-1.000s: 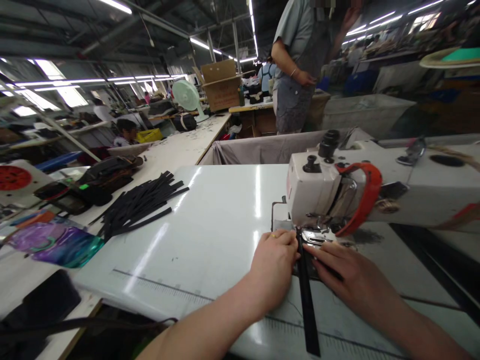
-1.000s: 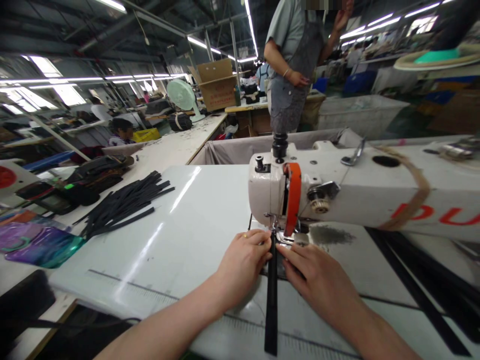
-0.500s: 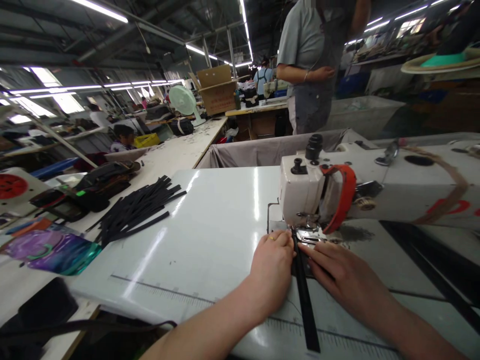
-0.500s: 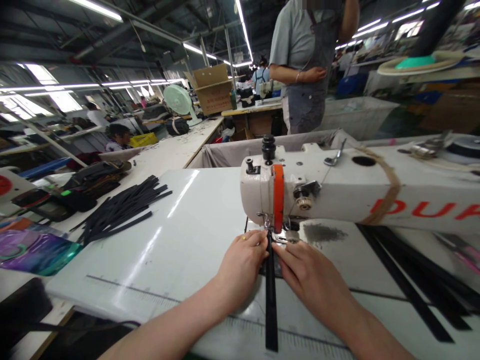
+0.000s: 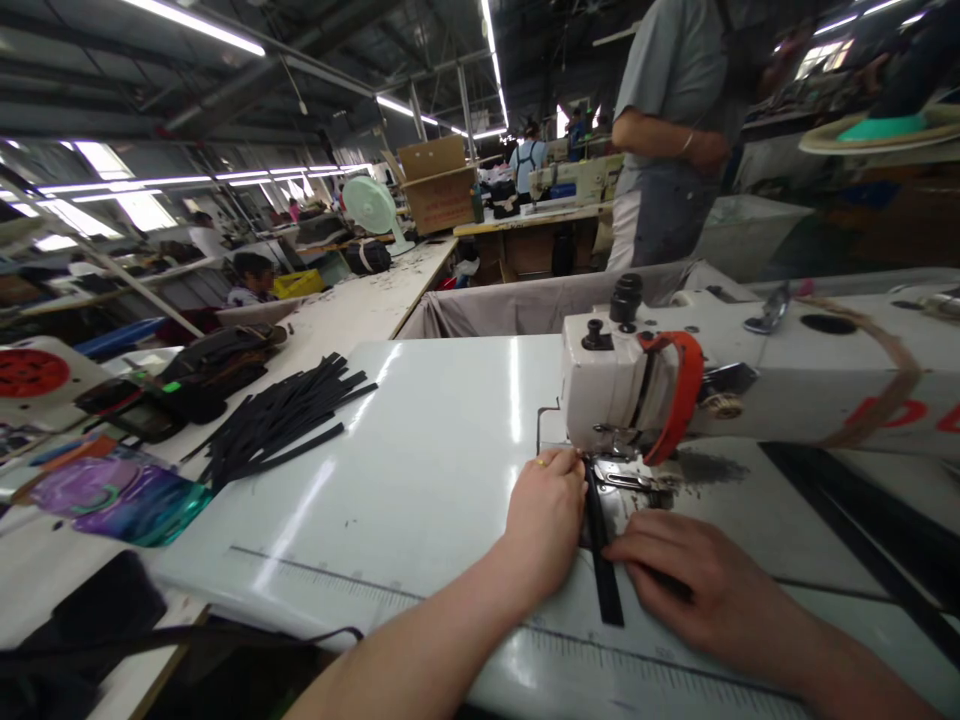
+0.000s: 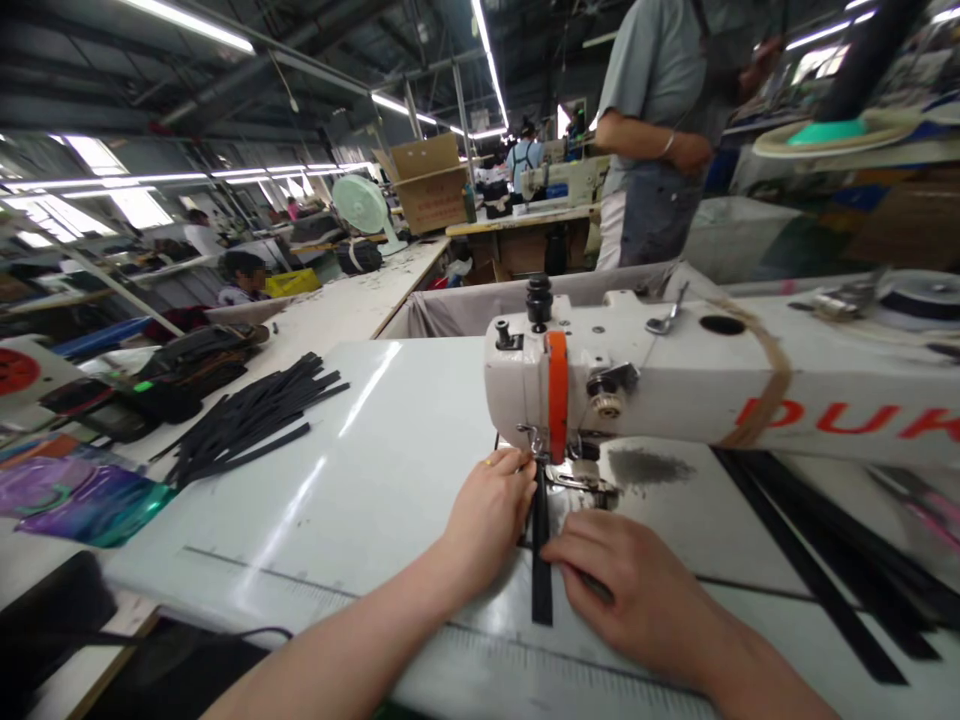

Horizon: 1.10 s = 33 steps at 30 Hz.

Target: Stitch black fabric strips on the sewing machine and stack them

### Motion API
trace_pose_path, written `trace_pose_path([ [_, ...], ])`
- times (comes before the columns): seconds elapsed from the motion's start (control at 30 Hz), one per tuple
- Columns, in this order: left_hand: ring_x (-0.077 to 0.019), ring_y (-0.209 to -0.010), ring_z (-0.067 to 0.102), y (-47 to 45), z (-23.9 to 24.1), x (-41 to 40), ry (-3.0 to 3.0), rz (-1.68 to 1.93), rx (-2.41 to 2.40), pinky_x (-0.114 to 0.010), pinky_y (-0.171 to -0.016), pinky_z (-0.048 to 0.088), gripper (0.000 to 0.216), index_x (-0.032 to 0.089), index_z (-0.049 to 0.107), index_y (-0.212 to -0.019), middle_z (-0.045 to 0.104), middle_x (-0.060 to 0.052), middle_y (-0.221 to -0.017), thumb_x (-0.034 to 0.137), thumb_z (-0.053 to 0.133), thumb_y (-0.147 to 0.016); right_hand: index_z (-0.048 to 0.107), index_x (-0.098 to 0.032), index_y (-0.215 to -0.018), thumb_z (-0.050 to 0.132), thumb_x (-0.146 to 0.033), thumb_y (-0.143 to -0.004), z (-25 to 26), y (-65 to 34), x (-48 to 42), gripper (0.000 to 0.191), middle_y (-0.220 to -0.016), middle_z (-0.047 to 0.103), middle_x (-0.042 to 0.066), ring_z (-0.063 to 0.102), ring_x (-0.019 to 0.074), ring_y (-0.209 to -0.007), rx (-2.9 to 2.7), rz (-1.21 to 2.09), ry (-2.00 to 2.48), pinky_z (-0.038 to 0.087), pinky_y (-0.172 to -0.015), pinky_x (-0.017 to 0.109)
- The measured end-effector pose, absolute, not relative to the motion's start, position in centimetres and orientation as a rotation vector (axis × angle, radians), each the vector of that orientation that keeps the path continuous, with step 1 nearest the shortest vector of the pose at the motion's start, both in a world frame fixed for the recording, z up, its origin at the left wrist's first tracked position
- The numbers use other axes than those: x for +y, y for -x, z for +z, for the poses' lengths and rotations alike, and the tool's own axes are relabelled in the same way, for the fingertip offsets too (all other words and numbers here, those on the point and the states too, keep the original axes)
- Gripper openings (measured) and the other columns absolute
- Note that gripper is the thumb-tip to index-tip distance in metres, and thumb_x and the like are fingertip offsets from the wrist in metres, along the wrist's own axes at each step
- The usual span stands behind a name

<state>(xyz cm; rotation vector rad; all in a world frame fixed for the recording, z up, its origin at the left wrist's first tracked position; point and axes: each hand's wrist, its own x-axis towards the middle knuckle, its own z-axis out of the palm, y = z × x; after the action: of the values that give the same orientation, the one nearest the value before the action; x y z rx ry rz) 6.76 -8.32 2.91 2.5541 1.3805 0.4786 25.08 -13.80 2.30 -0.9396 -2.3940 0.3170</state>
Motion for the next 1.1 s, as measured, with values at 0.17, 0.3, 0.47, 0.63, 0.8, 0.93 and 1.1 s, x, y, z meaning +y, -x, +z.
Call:
trace_pose_path([
  [0.17, -0.0213, -0.107, 0.057, -6.5, 2.7, -8.4, -2.543, 0.576, 1.297, -0.037, -0.100, 0.047, 0.020, 0.013, 0.065, -0.092, 0.065, -0.009, -0.109, 0.015, 0.046, -0.097, 0.065, -0.023, -0.099, 0.043, -0.008, -0.090, 2.6, -25.1, -14.0, 0.028, -0.082, 0.063, 0.003, 0.060, 0.0162, -0.076, -2.424, 0.423, 0.884, 0.045, -0.068, 0.029],
  [0.3, -0.0217, -0.111, 0.057, -6.3, 2.5, -8.3, -2.516, 0.586, 1.285, -0.037, -0.102, 0.047, 0.019, 0.013, 0.066, -0.096, 0.065, -0.009, -0.115, 0.015, 0.047, -0.096, 0.066, -0.022, -0.099, 0.044, -0.010, -0.090, 2.4, -25.2, -13.7, 0.027, -0.081, 0.064, 0.002, 0.061, 0.0162, -0.076, -2.415, 0.382, 0.887, 0.047, -0.069, 0.029],
  [0.47, -0.0207, -0.108, 0.058, -6.2, 2.9, -8.2, -2.491, 0.572, 1.268, -0.034, -0.100, 0.048, 0.019, 0.013, 0.066, -0.093, 0.067, -0.009, -0.110, 0.011, 0.047, -0.094, 0.067, -0.022, -0.097, 0.044, -0.013, -0.092, 2.0, -25.0, -13.0, 0.026, -0.083, 0.067, 0.003, 0.064, 0.0159, -0.076, -2.348, 0.224, 0.969, 0.052, -0.069, 0.027],
  [0.63, -0.0191, -0.105, 0.059, -6.1, 3.2, -8.2, -2.457, 0.618, 1.216, -0.033, -0.100, 0.048, 0.023, 0.014, 0.068, -0.086, 0.069, -0.008, -0.108, 0.007, 0.047, -0.093, 0.068, -0.022, -0.099, 0.043, -0.016, -0.091, 1.5, -25.0, -12.3, 0.026, -0.089, 0.071, 0.005, 0.067, 0.0181, -0.080, -2.298, 0.039, 1.053, 0.056, -0.072, 0.030],
  [0.8, -0.0197, -0.097, 0.060, -6.1, 3.3, -8.3, -2.454, 0.608, 1.216, -0.034, -0.095, 0.050, 0.022, 0.015, 0.069, -0.085, 0.070, -0.006, -0.097, 0.008, 0.049, -0.093, 0.066, -0.020, -0.108, 0.042, -0.018, -0.092, 0.8, -25.0, -11.8, 0.028, -0.100, 0.072, 0.007, 0.069, 0.0204, -0.087, -2.303, -0.056, 1.134, 0.058, -0.075, 0.033],
  [0.93, -0.0195, -0.097, 0.060, -6.2, 3.2, -8.2, -2.500, 0.561, 1.220, -0.033, -0.095, 0.050, 0.022, 0.014, 0.069, -0.087, 0.070, -0.007, -0.100, 0.012, 0.048, -0.095, 0.065, -0.020, -0.111, 0.043, -0.020, -0.093, 0.5, -25.0, -11.6, 0.028, -0.101, 0.072, 0.007, 0.069, 0.0215, -0.087, -2.308, -0.070, 1.191, 0.059, -0.072, 0.034],
  [1.1, -0.0197, -0.097, 0.060, -6.2, 2.9, -8.0, -2.552, 0.520, 1.227, -0.033, -0.094, 0.049, 0.027, 0.016, 0.070, -0.086, 0.069, -0.007, -0.103, 0.015, 0.045, -0.097, 0.064, -0.019, -0.112, 0.042, -0.020, -0.093, 0.6, -24.9, -11.6, 0.029, -0.103, 0.072, 0.008, 0.069, 0.0220, -0.089, -2.304, -0.081, 1.205, 0.058, -0.075, 0.036],
])
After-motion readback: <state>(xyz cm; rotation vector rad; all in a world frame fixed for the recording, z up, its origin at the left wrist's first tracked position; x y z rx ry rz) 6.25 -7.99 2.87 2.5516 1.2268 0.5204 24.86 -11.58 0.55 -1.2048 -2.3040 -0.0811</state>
